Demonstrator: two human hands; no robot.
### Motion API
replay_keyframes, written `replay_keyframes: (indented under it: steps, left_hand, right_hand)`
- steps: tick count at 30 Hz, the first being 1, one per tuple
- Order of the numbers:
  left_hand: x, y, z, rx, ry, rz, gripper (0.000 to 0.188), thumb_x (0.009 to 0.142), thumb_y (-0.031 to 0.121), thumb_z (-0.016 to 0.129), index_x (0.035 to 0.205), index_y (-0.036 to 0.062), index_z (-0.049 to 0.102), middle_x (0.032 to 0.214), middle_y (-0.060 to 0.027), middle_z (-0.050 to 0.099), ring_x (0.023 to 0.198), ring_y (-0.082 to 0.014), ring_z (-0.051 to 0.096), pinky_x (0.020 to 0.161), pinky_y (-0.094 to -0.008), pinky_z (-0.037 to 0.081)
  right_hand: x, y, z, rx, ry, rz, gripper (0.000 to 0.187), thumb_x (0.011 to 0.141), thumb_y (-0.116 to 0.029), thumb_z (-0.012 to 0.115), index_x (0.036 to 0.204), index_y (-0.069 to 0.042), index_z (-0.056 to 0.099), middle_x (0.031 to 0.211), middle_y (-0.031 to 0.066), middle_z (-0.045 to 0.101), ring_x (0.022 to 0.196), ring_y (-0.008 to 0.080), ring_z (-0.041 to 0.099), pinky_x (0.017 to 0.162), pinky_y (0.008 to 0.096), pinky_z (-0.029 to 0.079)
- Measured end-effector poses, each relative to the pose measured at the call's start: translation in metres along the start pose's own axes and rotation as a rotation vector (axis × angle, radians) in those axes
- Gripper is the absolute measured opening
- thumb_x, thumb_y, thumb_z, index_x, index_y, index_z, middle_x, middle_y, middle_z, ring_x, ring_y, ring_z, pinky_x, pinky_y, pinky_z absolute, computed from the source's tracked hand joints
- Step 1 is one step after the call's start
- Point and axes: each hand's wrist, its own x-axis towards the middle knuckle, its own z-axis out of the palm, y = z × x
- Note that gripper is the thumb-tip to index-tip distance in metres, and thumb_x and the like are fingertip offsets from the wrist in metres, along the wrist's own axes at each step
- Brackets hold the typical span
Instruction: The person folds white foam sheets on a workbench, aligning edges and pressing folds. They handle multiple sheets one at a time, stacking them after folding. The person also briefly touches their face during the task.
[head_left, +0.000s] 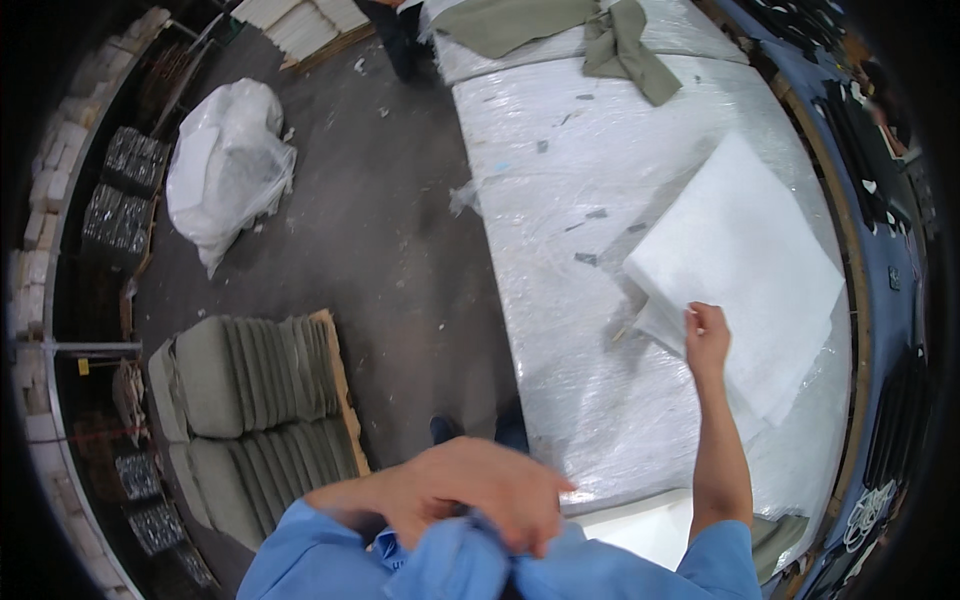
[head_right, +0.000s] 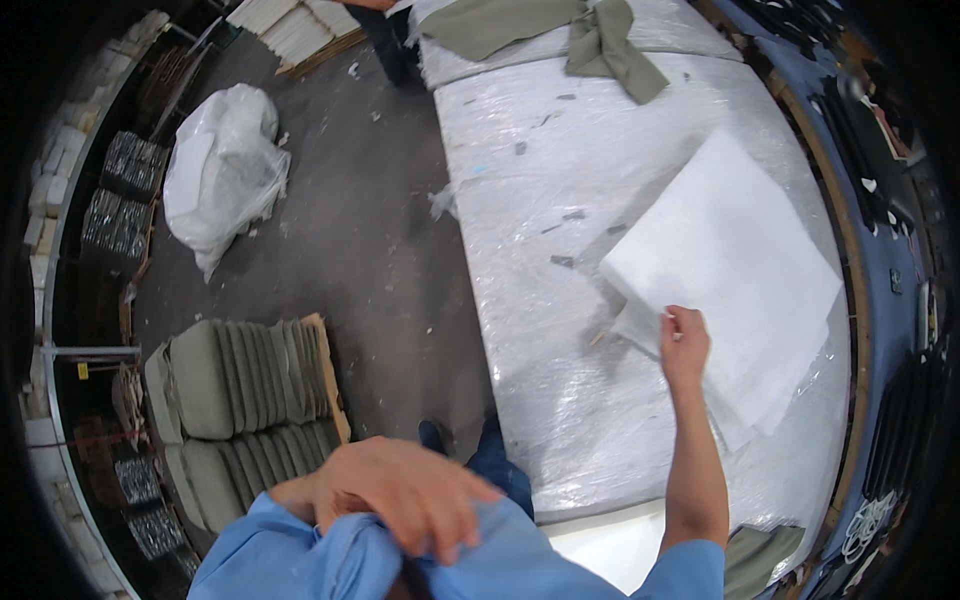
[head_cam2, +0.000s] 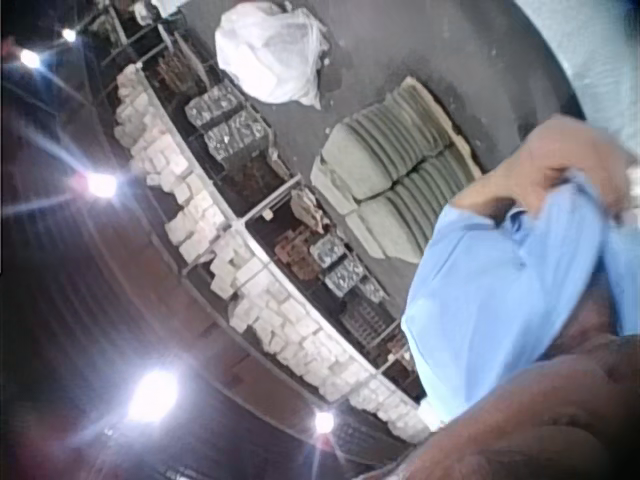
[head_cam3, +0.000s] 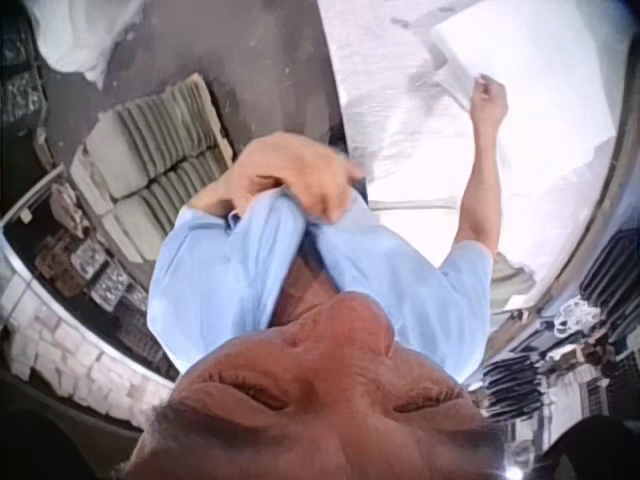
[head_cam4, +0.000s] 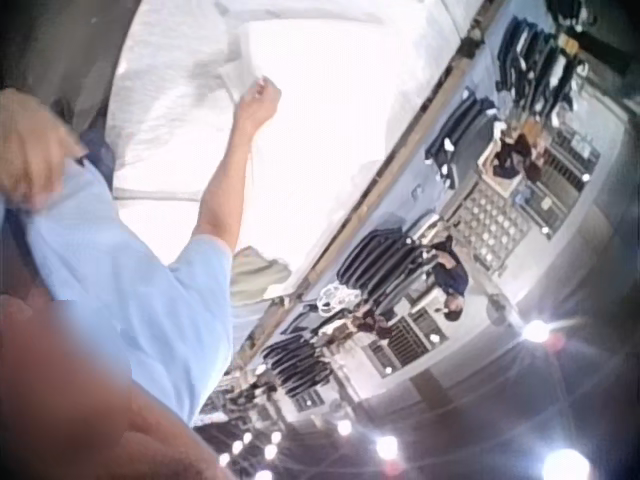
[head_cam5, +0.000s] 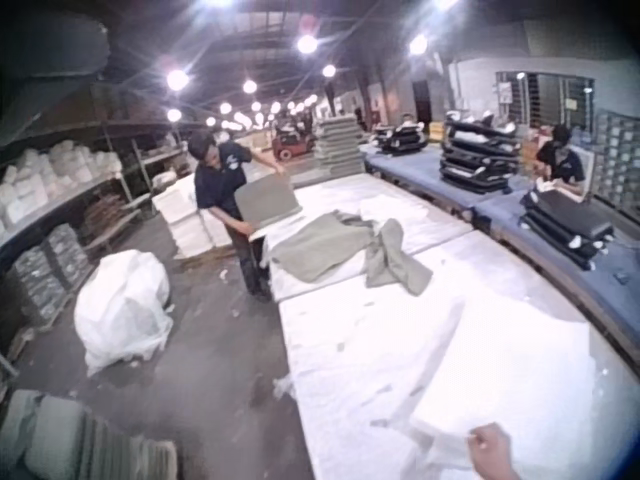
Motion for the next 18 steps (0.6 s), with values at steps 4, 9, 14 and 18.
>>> replay_keyframes:
  steps: [4,9,14,18]
  left_hand:
    - [0.001,0.027,-0.021,-0.213,-0.179,-0.056,0.029,0.099,0.027,0.062,0.103,-0.0016,0.068,0.116,-0.0275,0.068,0.116,-0.0508,0.062,0.114,-0.0665,0.031]
    - [-0.015,0.045,-0.030,-0.212,-0.192,-0.124,0.030,0.106,0.028,0.054,0.110,0.0011,0.068,0.121,-0.0245,0.069,0.118,-0.0497,0.062,0.115,-0.0638,0.031]
    - [-0.068,0.042,-0.015,-0.156,0.442,-0.134,0.022,0.103,0.015,0.059,0.114,-0.0008,0.070,0.120,-0.0312,0.067,0.128,-0.0498,0.057,0.118,-0.0640,0.027]
    - [-0.043,0.053,-0.002,-0.066,0.554,-0.066,0.021,0.104,0.022,0.058,0.105,0.0045,0.070,0.119,-0.0269,0.070,0.127,-0.0539,0.056,0.115,-0.0691,0.030]
  right_hand:
    - [0.028,-0.034,0.041,-0.189,0.036,-0.250,0.019,0.084,-0.012,0.077,0.101,-0.008,0.072,0.095,0.0103,0.065,0.091,0.0330,0.063,0.080,0.0455,0.050]
    - [0.062,-0.037,0.075,-0.408,0.013,-0.230,0.016,0.084,-0.012,0.076,0.099,-0.008,0.073,0.094,0.0109,0.066,0.088,0.0319,0.064,0.079,0.0418,0.050]
    - [0.084,-0.010,0.072,0.157,0.135,0.134,0.008,0.089,-0.012,0.074,0.093,-0.006,0.070,0.079,0.0061,0.061,0.071,0.0197,0.059,0.067,0.0350,0.049]
    - [0.090,0.013,0.033,0.409,0.326,0.340,0.012,0.101,-0.016,0.062,0.100,-0.005,0.065,0.085,-0.0005,0.058,0.077,0.0093,0.051,0.069,0.0280,0.046]
